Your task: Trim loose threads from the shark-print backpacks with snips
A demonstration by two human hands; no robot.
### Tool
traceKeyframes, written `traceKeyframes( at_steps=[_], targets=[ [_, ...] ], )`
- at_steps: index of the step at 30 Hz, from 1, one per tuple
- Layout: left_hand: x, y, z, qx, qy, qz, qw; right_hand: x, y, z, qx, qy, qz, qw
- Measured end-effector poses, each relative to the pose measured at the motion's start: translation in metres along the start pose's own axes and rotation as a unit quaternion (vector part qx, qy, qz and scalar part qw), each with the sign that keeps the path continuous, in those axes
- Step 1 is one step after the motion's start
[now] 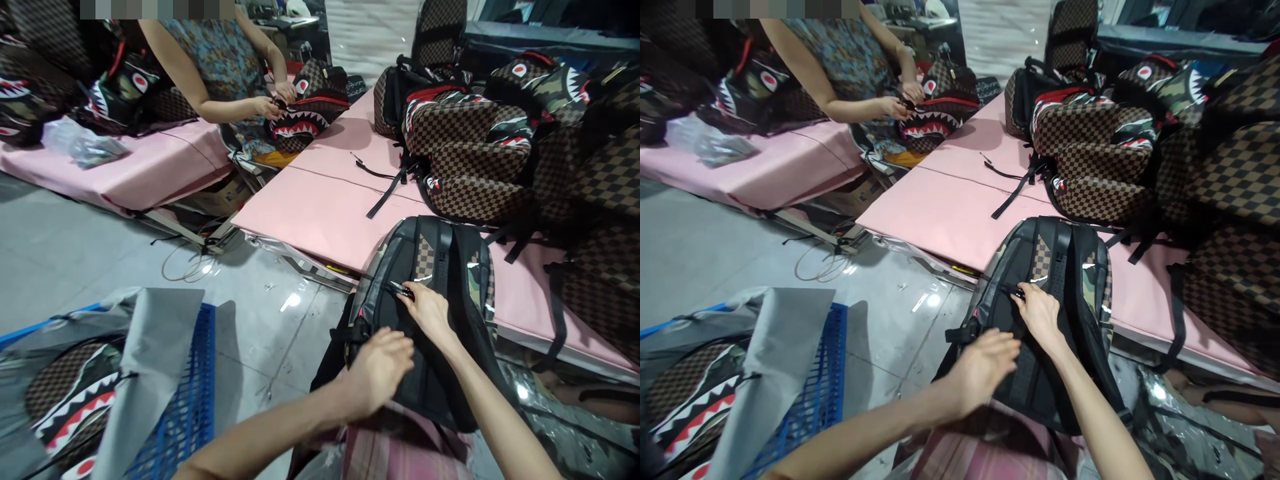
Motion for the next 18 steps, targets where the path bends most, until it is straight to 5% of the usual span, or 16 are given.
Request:
traceKeyframes(
  at_steps=[3, 5, 9, 18],
  targets=[
    [-0.070, -0.063, -0.012, -0.149, 0.188, -0.006, 0.971, 0.007, 0.006, -0.001, 0.015, 0.008, 0.023, 1.000],
    [-0.088, -0.107, -0.025, -0.247, 0.208, 0.048, 0.945, 0.006, 0.005, 0.000, 0.013, 0.015, 0.024, 1.000],
    [-0.078, -0.152, -0.045, -0.287, 0.206, 0.133, 0.926, 0.002, -0.006, -0.003, 0.004, 0.019, 0.034, 0.999],
    [-0.050, -0.171, -0.053, -0.265, 0.259, 0.362, 0.855, 0.011, -0.049, -0.028, -0.087, 0.021, 0.080, 0.993]
  ],
)
Point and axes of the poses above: each hand's wrist, its own z-axis away from the middle knuckle, its own x-axis out of the palm, y = z × x, the point moved 6 cm from there along -z, towards the middle knuckle, and after that the axes turned 2 degrees about -y, right-handed, at the moved point
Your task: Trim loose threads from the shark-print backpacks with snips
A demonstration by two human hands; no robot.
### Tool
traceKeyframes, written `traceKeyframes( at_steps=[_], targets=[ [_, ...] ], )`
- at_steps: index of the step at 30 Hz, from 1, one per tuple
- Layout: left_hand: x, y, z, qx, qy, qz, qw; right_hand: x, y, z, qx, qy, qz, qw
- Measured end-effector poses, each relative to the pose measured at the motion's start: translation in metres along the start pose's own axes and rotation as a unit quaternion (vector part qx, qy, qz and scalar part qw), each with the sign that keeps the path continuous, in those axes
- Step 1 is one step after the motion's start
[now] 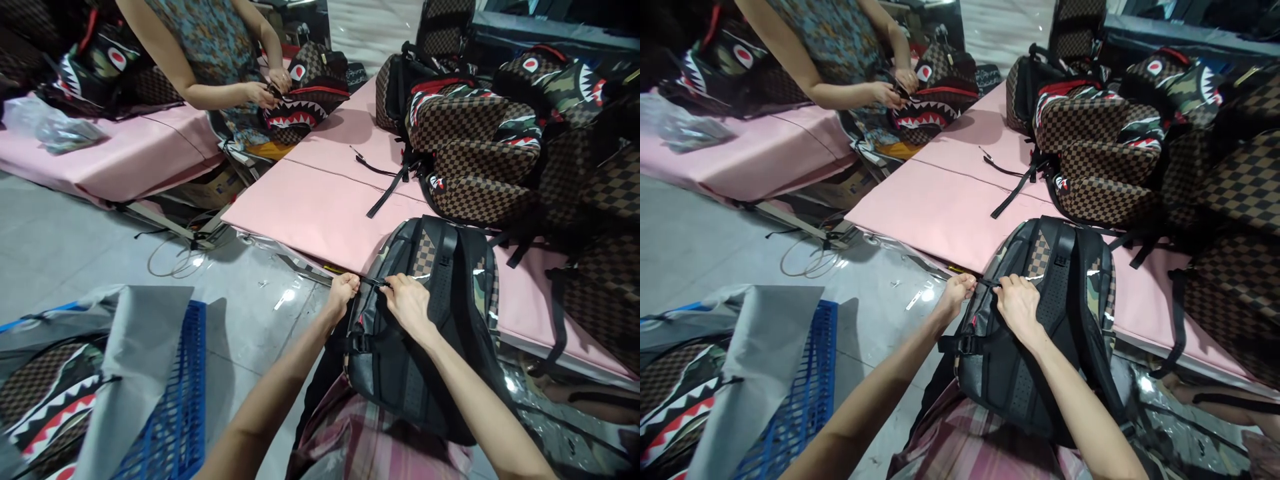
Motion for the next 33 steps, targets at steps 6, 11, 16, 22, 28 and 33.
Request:
traceKeyframes(
  at_steps=[6, 11, 16, 22, 28, 33],
  targets=[
    [0.001, -0.007, -0.001, -0.016, 0.009, 0.101, 0.995, 0.009, -0.025, -0.025, -0.059, -0.049, 0.065, 0.995],
    [0.004, -0.011, 0.000, -0.020, 0.023, 0.117, 0.993, 0.005, -0.041, -0.034, -0.086, -0.062, 0.102, 0.989],
    [-0.007, -0.014, -0.004, -0.023, 0.019, 0.074, 0.997, 0.002, -0.046, -0.037, -0.111, -0.080, 0.110, 0.985],
    [-0.034, -0.012, -0.013, 0.011, -0.025, -0.016, 1.000, -0.003, 0.003, -0.034, 0.025, -0.025, -0.041, 0.999],
    [0.010, -0.006, -0.021, -0.003, -0.317, -0.014, 0.948, 0.010, 0.029, -0.025, 0.082, -0.036, -0.215, 0.972],
    [0.023, 0.040, 0.009, 0.030, -0.360, -0.016, 0.932, -0.006, 0.037, 0.001, 0.032, -0.045, -0.369, 0.928]
  ],
)
Point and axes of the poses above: each hand's wrist, its own z-axis away from the middle knuckle, its own x-axis out of the palm, y = z × x, the point moved 6 cm from there along -z, towards the middle knuckle, and after that the axes turned 2 degrees about -y, right-handed, at the moved point
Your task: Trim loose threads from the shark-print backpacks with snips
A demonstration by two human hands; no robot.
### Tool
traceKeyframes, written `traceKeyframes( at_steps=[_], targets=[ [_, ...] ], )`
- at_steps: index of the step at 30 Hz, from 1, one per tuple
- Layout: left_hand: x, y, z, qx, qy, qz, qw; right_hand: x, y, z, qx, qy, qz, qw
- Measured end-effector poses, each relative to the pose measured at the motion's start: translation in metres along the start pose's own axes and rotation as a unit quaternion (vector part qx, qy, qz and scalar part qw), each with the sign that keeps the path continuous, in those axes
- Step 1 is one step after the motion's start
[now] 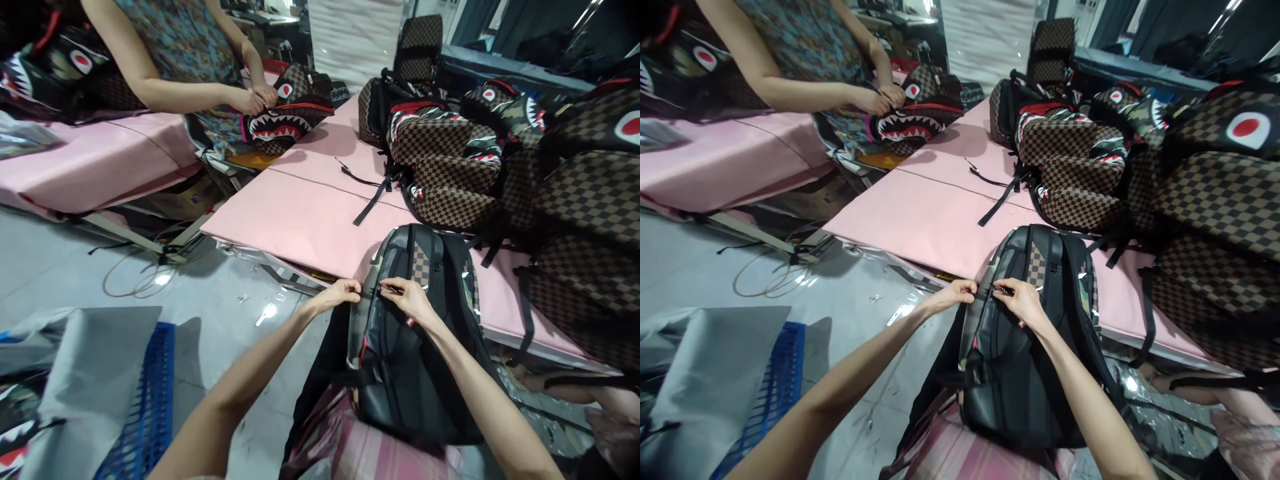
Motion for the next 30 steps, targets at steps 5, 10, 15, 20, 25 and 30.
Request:
traceKeyframes(
  at_steps=[5, 10, 15, 20, 25, 30],
  targets=[
    [0.065, 0.115, 0.040, 0.114, -0.044, -0.124, 0.985, -0.062, -0.056, 0.062, -0.138, -0.028, -0.111, 0.984],
    [0.137, 0.170, 0.066, 0.149, -0.135, -0.356, 0.913, -0.100, -0.071, 0.108, -0.137, -0.021, -0.102, 0.985],
    [0.161, 0.144, 0.086, 0.136, 0.014, -0.494, 0.859, -0.087, -0.056, 0.122, -0.106, 0.009, -0.096, 0.990],
    [0.190, 0.121, 0.115, 0.276, 0.180, -0.551, 0.767, -0.059, -0.050, 0.131, -0.083, 0.134, -0.039, 0.987],
    [0.218, 0.094, 0.138, 0.387, 0.180, -0.603, 0.674, -0.039, -0.040, 0.151, -0.113, 0.221, -0.031, 0.968],
    [0.234, 0.084, 0.154, 0.405, 0.149, -0.629, 0.647, -0.047, -0.026, 0.171, -0.119, 0.260, -0.072, 0.956]
  ],
)
Point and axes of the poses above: each hand's wrist, its own z-axis away from the middle knuckle, its own x-axis out of the palm, y = z × x, the point moved 6 cm from there along -z, towards the middle knuckle, and after that the axes turned 2 degrees about -y, right-handed, at the moved point
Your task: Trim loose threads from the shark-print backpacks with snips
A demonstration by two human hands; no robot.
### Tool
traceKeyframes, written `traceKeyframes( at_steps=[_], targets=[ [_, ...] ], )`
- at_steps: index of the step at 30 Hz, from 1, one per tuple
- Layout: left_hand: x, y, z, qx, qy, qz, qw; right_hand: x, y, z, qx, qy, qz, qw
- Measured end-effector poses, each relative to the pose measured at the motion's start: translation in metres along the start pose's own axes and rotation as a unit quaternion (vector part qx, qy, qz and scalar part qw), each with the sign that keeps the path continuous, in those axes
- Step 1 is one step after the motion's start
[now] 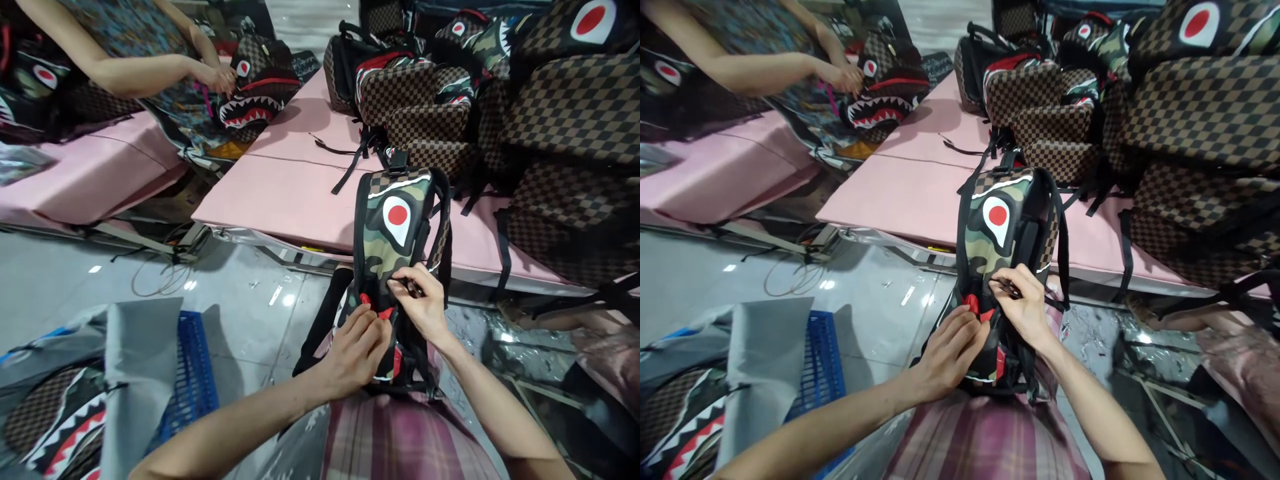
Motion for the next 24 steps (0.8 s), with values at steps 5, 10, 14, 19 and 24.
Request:
traceKeyframes(
  at_steps=[5, 10, 14, 19, 24],
  targets=[
    [-0.002, 0.008, -0.004, 0.017, 0.034, -0.035, 0.999, -0.017, 0.003, 0.013, 0.084, 0.000, -0.023, 0.996],
    [-0.004, 0.008, -0.007, 0.029, 0.044, -0.027, 0.998, -0.014, 0.002, 0.039, 0.186, -0.094, 0.107, 0.972],
    [-0.004, 0.008, -0.003, 0.039, 0.037, -0.022, 0.998, -0.011, 0.003, 0.049, 0.240, -0.067, 0.087, 0.965],
    [-0.003, 0.012, 0.007, 0.057, 0.060, 0.013, 0.997, -0.006, 0.010, 0.058, 0.280, 0.002, -0.006, 0.960],
    [-0.001, 0.015, 0.013, 0.065, 0.075, 0.023, 0.995, -0.006, 0.012, 0.065, 0.292, 0.064, -0.020, 0.954]
  ],
)
Point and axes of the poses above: each hand's wrist, its own z-axis away from the middle knuckle, its own x-axis out of the palm, y = z × x, the point moved 6 cm from there along -z, towards the middle knuckle, and after that the axes turned 2 degrees about -y, right-handed, at the moved point
